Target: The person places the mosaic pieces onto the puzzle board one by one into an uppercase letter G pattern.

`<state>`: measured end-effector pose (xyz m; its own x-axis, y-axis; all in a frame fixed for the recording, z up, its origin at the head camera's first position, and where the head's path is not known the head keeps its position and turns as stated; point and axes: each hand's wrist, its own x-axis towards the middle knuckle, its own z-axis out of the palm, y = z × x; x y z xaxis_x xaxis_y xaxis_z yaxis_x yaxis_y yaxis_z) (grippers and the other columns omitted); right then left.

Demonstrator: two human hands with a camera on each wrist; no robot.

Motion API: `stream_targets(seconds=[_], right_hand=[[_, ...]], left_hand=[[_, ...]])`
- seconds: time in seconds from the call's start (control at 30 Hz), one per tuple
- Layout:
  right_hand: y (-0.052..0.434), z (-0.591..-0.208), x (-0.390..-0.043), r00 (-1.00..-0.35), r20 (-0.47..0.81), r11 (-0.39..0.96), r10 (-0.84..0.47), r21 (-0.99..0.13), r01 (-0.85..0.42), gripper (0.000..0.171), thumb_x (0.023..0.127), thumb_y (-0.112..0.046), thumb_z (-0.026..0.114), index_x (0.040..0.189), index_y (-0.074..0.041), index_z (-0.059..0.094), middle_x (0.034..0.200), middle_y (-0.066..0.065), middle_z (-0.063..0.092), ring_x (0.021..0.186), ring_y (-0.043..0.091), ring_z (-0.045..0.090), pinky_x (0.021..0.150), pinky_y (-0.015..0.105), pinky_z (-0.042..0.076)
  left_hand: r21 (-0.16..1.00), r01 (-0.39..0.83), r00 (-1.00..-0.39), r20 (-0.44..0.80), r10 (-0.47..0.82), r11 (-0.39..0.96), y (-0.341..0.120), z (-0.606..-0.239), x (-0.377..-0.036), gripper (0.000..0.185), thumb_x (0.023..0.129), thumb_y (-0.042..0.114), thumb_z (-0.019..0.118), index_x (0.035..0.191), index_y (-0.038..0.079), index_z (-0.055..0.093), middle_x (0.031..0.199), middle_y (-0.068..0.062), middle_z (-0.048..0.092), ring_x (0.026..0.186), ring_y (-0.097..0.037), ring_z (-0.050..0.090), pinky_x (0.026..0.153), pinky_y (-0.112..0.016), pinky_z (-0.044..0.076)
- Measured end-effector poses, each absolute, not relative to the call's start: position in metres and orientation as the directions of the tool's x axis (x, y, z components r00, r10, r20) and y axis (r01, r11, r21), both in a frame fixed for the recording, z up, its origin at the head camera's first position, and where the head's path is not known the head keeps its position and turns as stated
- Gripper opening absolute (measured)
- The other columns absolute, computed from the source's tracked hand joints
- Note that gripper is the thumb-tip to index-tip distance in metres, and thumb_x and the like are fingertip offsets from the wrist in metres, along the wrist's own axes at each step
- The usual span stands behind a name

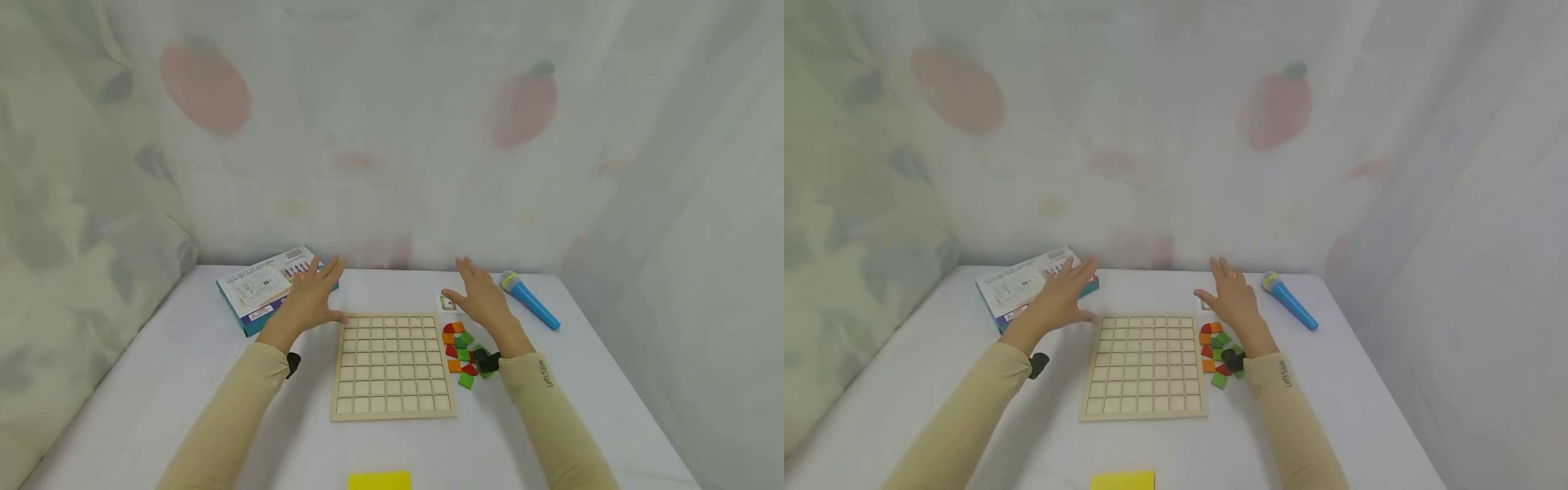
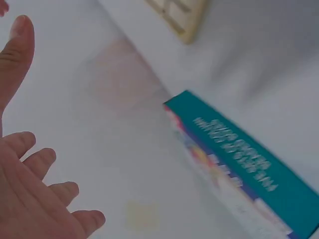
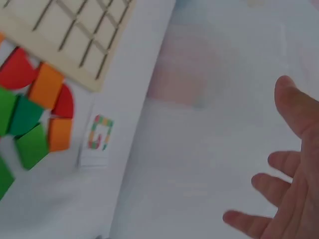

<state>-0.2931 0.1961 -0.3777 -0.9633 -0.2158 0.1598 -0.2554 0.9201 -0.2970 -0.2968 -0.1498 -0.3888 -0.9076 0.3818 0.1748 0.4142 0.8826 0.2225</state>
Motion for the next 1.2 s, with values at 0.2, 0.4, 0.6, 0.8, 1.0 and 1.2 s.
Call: stream_targets(seconds=[0.2,0.4,0.6,0.8,1.0,1.2], right_hand=[[0.215,-0.398,-0.281,-0.957,0.129,0.889,-0.26,-0.355,-0.289,0.075,0.088,-0.041,0.059,0.147,-0.01,0.024,0.152,0.013,0.018,0.135,0.037,0.024,0.104,0.055,0.028],[0.234,-0.412,-0.267,-0.966,0.1,0.887,-0.24,-0.381,-0.26,0.062,0.087,-0.033,0.063,0.139,-0.007,0.04,0.143,0.014,0.038,0.13,0.034,0.034,0.105,0.051,0.03],[0.246,-0.426,-0.26,-0.975,0.039,0.898,-0.22,-0.382,-0.218,0.05,0.086,-0.026,0.065,0.13,-0.006,0.052,0.132,0.015,0.051,0.124,0.034,0.043,0.101,0.05,0.035],[0.259,-0.441,-0.255,-0.981,-0.046,0.926,-0.191,-0.341,-0.164,0.04,0.083,-0.023,0.069,0.119,-0.006,0.062,0.11,0.012,0.062,0.103,0.029,0.055,0.09,0.046,0.046],[0.266,-0.451,-0.251,-0.978,-0.137,0.944,-0.16,-0.31,-0.111,0.036,0.077,-0.022,0.075,0.107,-0.005,0.066,0.088,0.003,0.06,0.079,0.018,0.053,0.072,0.035,0.049],[0.263,-0.455,-0.248,-0.977,-0.147,0.944,-0.153,-0.313,-0.101,0.03,0.077,-0.02,0.075,0.103,-0.007,0.067,0.082,0.001,0.056,0.076,0.018,0.05,0.07,0.033,0.048]], left_hand=[[0.29,0.454,-0.89,0.102,0.445,0.843,-0.163,-0.418,-0.282,0.119,0.055,0.055,0.081,0.149,0.017,0.019,0.154,-0.009,0.013,0.138,-0.042,0.002,0.097,-0.073,0.011],[0.334,0.427,-0.889,-0.017,0.458,0.84,-0.173,-0.44,-0.268,0.117,0.053,0.052,0.083,0.147,0.016,0.024,0.154,-0.01,0.015,0.137,-0.046,0.002,0.096,-0.074,0.01],[0.336,0.423,-0.879,-0.075,0.471,0.842,-0.179,-0.451,-0.26,0.125,0.045,0.057,0.082,0.147,0.013,0.025,0.153,-0.013,0.016,0.135,-0.049,0.006,0.093,-0.076,0.013],[0.36,0.4,-0.87,-0.14,0.473,0.843,-0.182,-0.464,-0.262,0.129,0.042,0.06,0.08,0.147,0.011,0.023,0.153,-0.014,0.015,0.135,-0.05,0.006,0.094,-0.076,0.011],[0.372,0.377,-0.866,-0.183,0.465,0.848,-0.184,-0.473,-0.262,0.127,0.044,0.059,0.081,0.147,0.012,0.024,0.153,-0.011,0.015,0.136,-0.048,0.005,0.094,-0.075,0.01],[0.37,0.38,-0.862,-0.191,0.47,0.848,-0.184,-0.475,-0.263,0.127,0.045,0.061,0.08,0.147,0.013,0.023,0.153,-0.009,0.016,0.136,-0.047,0.003,0.095,-0.075,0.009]])
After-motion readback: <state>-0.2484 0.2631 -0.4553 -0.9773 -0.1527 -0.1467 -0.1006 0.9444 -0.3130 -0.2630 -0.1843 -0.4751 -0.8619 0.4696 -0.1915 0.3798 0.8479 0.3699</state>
